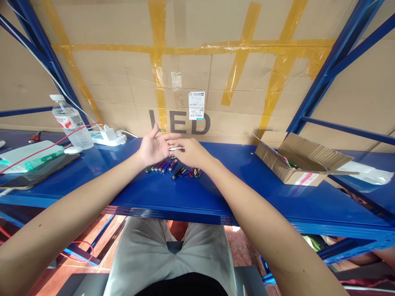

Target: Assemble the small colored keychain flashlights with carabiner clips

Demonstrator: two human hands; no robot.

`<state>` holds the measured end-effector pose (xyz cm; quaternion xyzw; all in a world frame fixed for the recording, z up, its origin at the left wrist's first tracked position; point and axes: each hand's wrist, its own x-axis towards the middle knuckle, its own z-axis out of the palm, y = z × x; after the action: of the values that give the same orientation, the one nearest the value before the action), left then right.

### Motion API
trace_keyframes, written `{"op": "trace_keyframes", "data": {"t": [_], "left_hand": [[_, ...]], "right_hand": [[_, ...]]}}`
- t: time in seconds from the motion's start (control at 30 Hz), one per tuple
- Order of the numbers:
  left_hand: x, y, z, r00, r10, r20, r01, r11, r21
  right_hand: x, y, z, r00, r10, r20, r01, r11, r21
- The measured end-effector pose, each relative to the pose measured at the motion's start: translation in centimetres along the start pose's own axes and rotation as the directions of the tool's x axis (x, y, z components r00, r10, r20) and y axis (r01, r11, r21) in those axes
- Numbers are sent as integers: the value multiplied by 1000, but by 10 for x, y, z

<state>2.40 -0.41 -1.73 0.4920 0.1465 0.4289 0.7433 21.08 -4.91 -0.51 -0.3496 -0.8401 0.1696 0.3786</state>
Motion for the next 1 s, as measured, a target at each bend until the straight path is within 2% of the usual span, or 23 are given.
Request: {"op": "trace_keyframes", "data": {"t": [0.3, 0.5, 0.67, 1.0], "left_hand": [[1, 0, -1, 1000, 10, 18, -10, 1000, -4], [-2, 1, 4, 1000, 9, -22, -9, 999, 33], [-2, 0, 6, 999, 20, -37, -16, 996, 91], [-3, 1, 7, 999, 30, -42, -23, 987, 157]], "right_hand": [[-1, -2, -2, 1000, 5, -29, -7, 998, -56], [0, 2, -3, 999, 18, -50, -24, 992, -124], [2, 4, -2, 995, 43, -86, -53, 991, -121], [1, 3, -3, 996, 46, -82, -56, 991, -125]]}}
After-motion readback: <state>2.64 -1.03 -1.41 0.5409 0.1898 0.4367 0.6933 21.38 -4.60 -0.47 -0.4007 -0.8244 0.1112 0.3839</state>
